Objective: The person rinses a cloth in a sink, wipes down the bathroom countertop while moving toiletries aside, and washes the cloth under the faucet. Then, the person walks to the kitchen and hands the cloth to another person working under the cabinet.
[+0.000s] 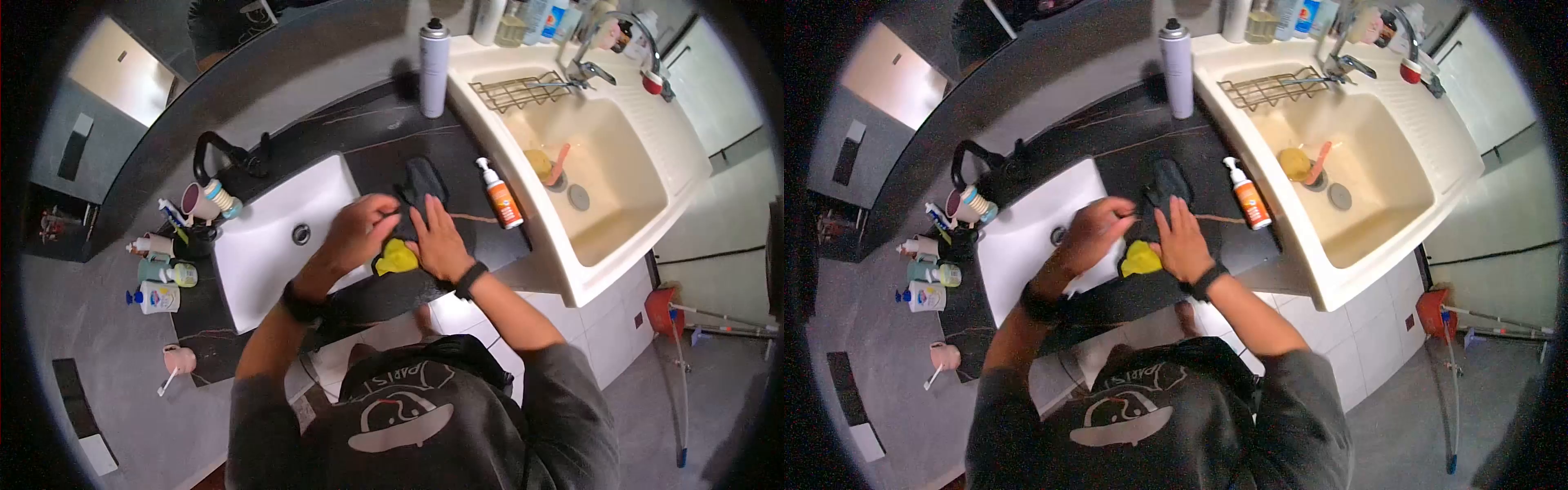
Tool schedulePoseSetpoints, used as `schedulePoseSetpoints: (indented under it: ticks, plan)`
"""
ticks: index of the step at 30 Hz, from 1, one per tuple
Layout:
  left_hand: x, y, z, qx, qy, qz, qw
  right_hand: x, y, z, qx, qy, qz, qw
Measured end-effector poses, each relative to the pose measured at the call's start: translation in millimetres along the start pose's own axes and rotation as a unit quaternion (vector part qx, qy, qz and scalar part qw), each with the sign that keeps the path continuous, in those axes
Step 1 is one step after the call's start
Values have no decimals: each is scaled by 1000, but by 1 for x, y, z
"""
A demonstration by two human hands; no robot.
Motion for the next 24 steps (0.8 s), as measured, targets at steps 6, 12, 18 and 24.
schedulePoseSetpoints:
  ticks: [6, 12, 18, 24]
  plan:
    - [19, 135, 124, 135, 37, -257, 956, -45, -112, -30, 44, -19, 186, 981]
    - [25, 181, 189, 34, 91, -238, 966, -57, -137, -37, 44, -65, 262, 962]
    - [35, 178, 170, -59, -211, -363, 906, -71, -119, -36, 69, -43, 280, 957]
    - [40, 181, 165, 70, -249, -358, 897, -69, -106, -33, 124, -46, 291, 948]
Point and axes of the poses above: each hand's wrist, its own y-axis towards the middle knuckle, its own z-axis out of the palm, x = y × z, the point moved 5 cm from there along y, towards the middle knuckle, and after that the axes turned 11 degrees about x, right-handed, at the moved point
